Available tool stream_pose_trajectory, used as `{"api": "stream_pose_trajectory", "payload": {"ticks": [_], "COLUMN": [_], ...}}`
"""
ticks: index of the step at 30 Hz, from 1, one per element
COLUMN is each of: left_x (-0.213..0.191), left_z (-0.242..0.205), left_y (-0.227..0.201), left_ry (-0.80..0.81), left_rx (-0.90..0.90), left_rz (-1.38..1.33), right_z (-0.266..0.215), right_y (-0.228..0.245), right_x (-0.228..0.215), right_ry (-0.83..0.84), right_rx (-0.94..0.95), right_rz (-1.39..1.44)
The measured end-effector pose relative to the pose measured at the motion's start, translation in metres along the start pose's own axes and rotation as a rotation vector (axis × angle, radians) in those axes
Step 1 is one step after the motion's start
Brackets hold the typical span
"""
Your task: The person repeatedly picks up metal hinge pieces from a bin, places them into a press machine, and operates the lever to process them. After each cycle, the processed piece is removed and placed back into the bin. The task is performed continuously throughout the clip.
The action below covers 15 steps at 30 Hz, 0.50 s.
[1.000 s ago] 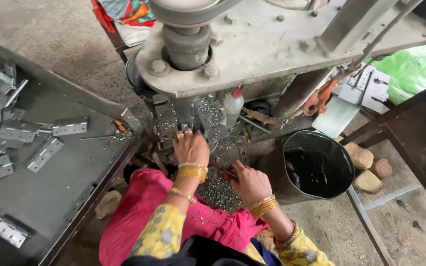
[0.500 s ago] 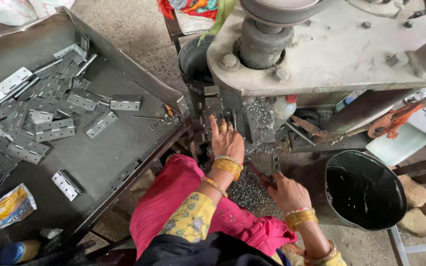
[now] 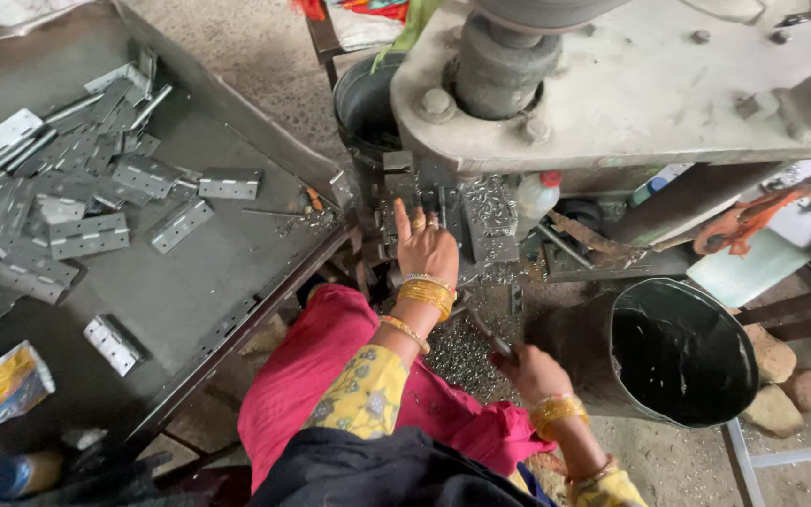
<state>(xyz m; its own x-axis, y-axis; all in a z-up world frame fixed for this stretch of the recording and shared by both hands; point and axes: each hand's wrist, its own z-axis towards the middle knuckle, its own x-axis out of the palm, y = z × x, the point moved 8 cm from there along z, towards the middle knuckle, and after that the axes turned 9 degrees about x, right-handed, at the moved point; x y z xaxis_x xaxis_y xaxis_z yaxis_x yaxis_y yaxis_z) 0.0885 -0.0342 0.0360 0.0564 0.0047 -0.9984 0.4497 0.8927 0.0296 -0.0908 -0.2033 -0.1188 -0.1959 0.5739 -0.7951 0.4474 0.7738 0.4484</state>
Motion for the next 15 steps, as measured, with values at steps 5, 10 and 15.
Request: {"api": "stream_pose_trajectory", "payload": {"ticks": [5, 10, 15], "left_x": [-0.010, 0.001, 0.003], "left_z": [-0.006, 0.014, 0.006], "left_y": [0.022, 0.015, 0.017], "left_ry": [-0.168, -0.134, -0.182], "left_rx": [-0.009, 0.002, -0.037], "left_rz": [0.009, 0.046, 0.081], "right_z": [0.006, 0.004, -0.006], "right_y": [0.017, 0.011, 0.018], "right_x": [0.015, -0.023, 0.006], "right_ry": [0.035, -0.041, -0.034], "right_rx": [0.097, 0.049, 0.037], "right_rz": [-0.030, -0.208, -0.019]}}
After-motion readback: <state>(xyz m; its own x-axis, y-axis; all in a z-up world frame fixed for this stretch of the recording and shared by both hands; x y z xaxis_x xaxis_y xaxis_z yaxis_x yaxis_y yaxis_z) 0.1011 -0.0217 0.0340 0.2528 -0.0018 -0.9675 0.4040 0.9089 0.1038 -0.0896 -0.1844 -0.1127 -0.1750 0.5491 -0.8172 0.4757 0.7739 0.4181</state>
